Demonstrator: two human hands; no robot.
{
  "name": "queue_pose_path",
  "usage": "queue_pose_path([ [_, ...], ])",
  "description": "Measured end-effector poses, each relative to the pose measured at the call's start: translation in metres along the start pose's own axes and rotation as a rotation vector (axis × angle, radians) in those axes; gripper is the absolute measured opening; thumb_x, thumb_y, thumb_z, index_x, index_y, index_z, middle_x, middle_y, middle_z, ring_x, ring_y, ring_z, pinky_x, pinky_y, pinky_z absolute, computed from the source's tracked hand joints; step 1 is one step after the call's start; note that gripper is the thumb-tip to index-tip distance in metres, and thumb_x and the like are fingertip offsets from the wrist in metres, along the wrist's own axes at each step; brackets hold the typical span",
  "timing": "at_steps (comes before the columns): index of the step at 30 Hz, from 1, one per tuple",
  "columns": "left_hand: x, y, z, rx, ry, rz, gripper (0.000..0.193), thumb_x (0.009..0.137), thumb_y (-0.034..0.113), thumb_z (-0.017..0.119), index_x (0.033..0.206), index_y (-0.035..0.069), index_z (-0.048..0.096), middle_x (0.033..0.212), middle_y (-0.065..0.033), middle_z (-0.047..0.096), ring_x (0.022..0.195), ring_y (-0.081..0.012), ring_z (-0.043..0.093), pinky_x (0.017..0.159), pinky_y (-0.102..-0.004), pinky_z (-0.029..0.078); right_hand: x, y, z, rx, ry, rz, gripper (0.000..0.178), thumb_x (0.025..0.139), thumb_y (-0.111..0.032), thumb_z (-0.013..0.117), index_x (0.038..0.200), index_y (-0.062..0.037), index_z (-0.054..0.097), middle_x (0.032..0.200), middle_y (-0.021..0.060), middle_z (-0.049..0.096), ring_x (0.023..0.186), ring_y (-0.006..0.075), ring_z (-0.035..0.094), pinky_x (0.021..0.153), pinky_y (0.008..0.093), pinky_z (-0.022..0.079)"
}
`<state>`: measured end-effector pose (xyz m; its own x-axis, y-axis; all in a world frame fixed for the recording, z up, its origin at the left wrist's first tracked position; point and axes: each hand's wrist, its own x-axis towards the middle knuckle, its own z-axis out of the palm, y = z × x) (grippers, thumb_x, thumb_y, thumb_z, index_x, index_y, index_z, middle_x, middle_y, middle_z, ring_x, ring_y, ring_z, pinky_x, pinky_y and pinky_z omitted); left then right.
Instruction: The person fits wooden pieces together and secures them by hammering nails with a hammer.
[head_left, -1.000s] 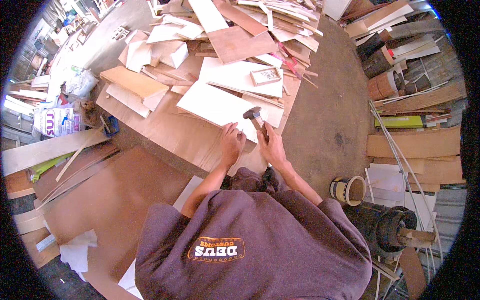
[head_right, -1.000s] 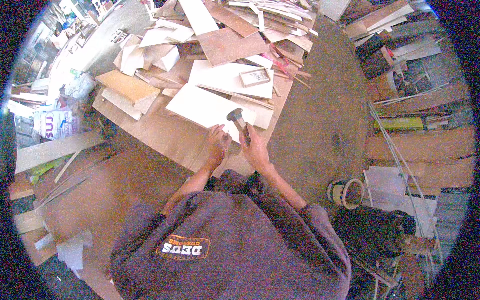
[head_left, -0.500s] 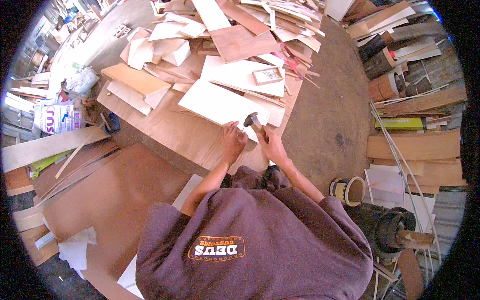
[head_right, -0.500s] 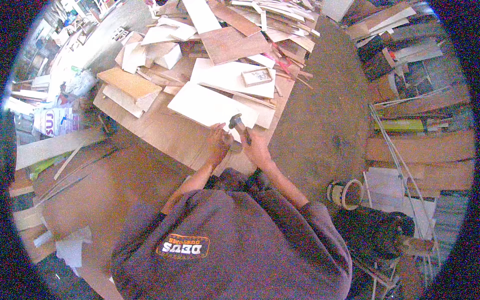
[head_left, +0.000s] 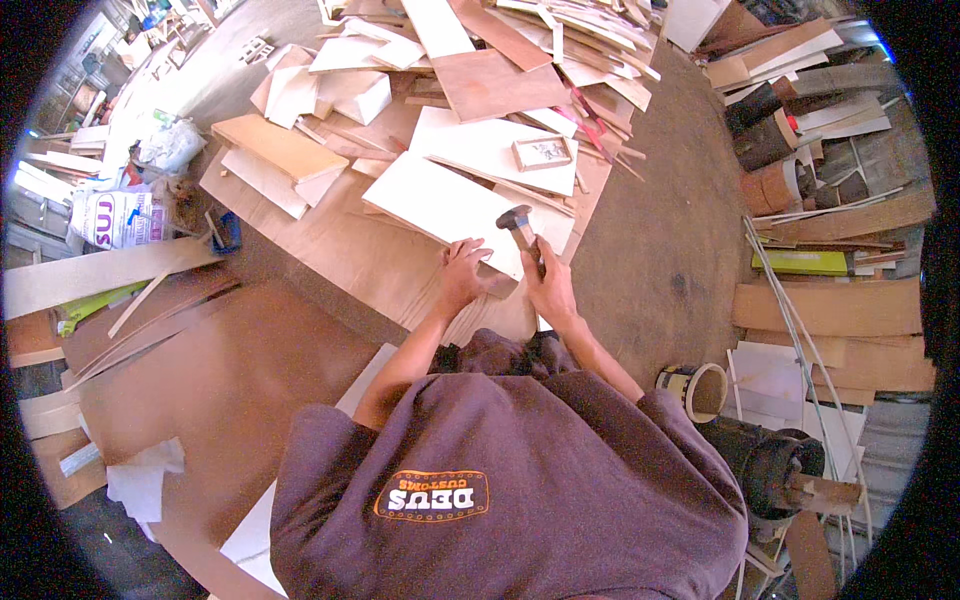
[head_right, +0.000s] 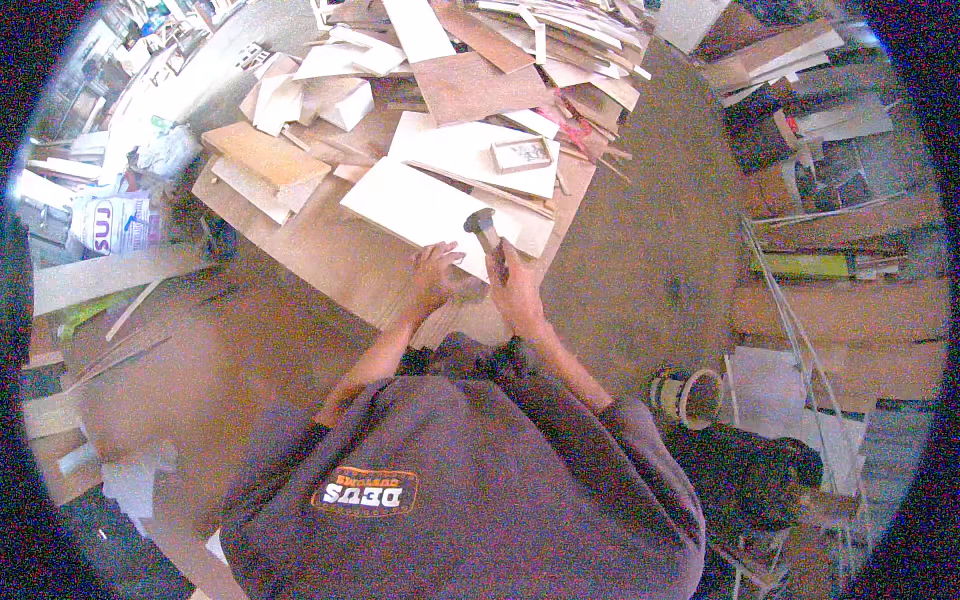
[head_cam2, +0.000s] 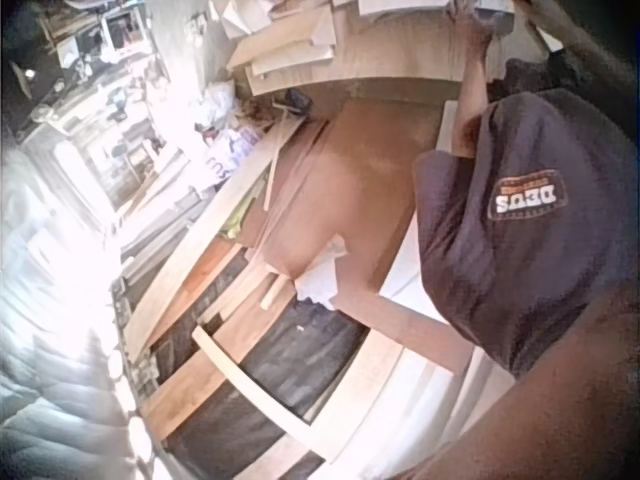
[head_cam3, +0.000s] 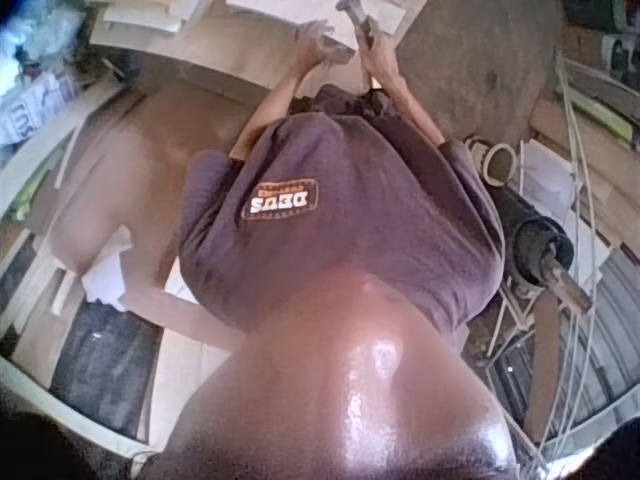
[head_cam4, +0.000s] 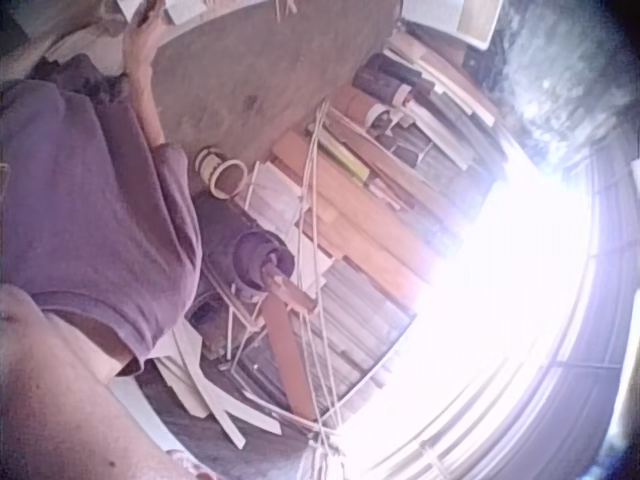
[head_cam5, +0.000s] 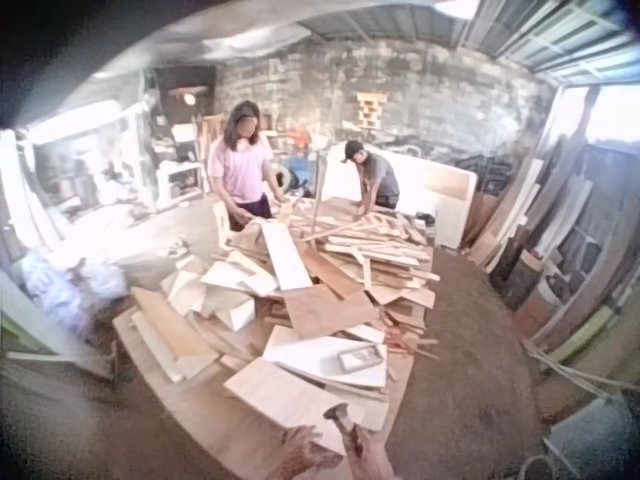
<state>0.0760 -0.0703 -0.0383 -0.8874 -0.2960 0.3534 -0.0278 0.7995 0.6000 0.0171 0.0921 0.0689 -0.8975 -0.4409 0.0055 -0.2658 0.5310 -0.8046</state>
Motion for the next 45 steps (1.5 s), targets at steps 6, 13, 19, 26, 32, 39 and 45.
queue_pose_path([
  [6, 0.002, -0.012, 0.007, -0.001, -0.055, -0.078, 0.025, 0.086, 0.031, 0.068, 0.098, 0.01, 0.076, 0.121, -0.0073, 0.065, 0.115, -0.0268, 0.052, 0.103, -0.0457, 0.032, 0.001, 0.035, 0.011, -0.073, -0.04, -0.182, 0.042, 0.096, -0.022, 0.058, 0.13, 0.0028, 0.051, 0.087, 0.0251, 0.063, 0.072, 0.0365, 0.062, 0.065, 0.0427, 0.048],
  [13, 0.001, -0.001, 0.007, 0.055, 0.034, 0.01, 0.018, 0.088, 0.026, 0.068, 0.093, 0.012, 0.078, 0.116, -0.0062, 0.068, 0.112, -0.023, 0.055, 0.1, -0.0406, 0.033, -0.005, 0.011, 0.003, 0.042, 0.072, -0.016, 0.043, 0.096, -0.025, 0.058, 0.129, 0.0031, 0.052, 0.086, 0.0269, 0.063, 0.071, 0.0381, 0.063, 0.068, 0.0457, 0.049],
  [19, 0.001, 0.0, 0.004, 0.04, 0.041, -0.058, 0.018, 0.089, 0.024, 0.066, 0.094, 0.011, 0.077, 0.115, -0.0065, 0.068, 0.111, -0.0244, 0.056, 0.1, -0.0412, 0.035, 0.001, 0.015, 0.005, -0.041, -0.1, -0.041, 0.046, 0.097, -0.028, 0.057, 0.129, 0.0048, 0.052, 0.087, 0.0293, 0.064, 0.075, 0.0388, 0.065, 0.069, 0.0451, 0.049],
  [26, 0.002, -0.001, 0.012, 0.019, 0.126, 0.037, 0.016, 0.088, 0.023, 0.068, 0.092, 0.01, 0.076, 0.114, -0.0072, 0.069, 0.111, -0.0254, 0.056, 0.098, -0.0411, 0.036, 0.005, 0.025, 0.008, -0.002, -0.017, -0.121, 0.042, 0.097, -0.022, 0.058, 0.128, 0.0056, 0.052, 0.087, 0.0272, 0.065, 0.076, 0.0362, 0.065, 0.069, 0.0433, 0.05],
  [32, 0.0, 0.001, 0.012, 0.075, 0.118, 0.059, 0.014, 0.087, 0.021, 0.069, 0.091, 0.01, 0.076, 0.115, -0.0055, 0.069, 0.111, -0.0246, 0.056, 0.099, -0.0418, 0.035, 0.017, 0.008, -0.006, -0.012, 0.051, -0.137, 0.038, 0.097, -0.02, 0.057, 0.123, 0.0068, 0.054, 0.084, 0.0249, 0.064, 0.07, 0.032, 0.064, 0.063, 0.0404, 0.048],
  [39, 0.002, -0.004, 0.014, 0.112, 0.161, 0.029, 0.017, 0.089, 0.023, 0.066, 0.092, 0.008, 0.075, 0.114, -0.0038, 0.069, 0.111, -0.0244, 0.056, 0.1, -0.0432, 0.034, 0.022, 0.024, 0.006, -0.16, -0.148, -0.185, 0.04, 0.098, -0.022, 0.057, 0.126, 0.0062, 0.052, 0.082, 0.025, 0.064, 0.066, 0.0336, 0.063, 0.06, 0.0421, 0.047],
  [45, 0.003, 0.008, 0.01, 0.138, 0.16, 0.064, 0.014, 0.086, 0.02, 0.069, 0.09, 0.008, 0.074, 0.11, -0.0035, 0.07, 0.107, -0.0248, 0.057, 0.099, -0.0436, 0.035, 0.017, -0.031, -0.018, 0.059, 0.057, -0.012, 0.037, 0.097, -0.021, 0.057, 0.125, 0.0044, 0.055, 0.093, 0.0275, 0.065, 0.081, 0.0425, 0.066, 0.068, 0.0453, 0.049],
])
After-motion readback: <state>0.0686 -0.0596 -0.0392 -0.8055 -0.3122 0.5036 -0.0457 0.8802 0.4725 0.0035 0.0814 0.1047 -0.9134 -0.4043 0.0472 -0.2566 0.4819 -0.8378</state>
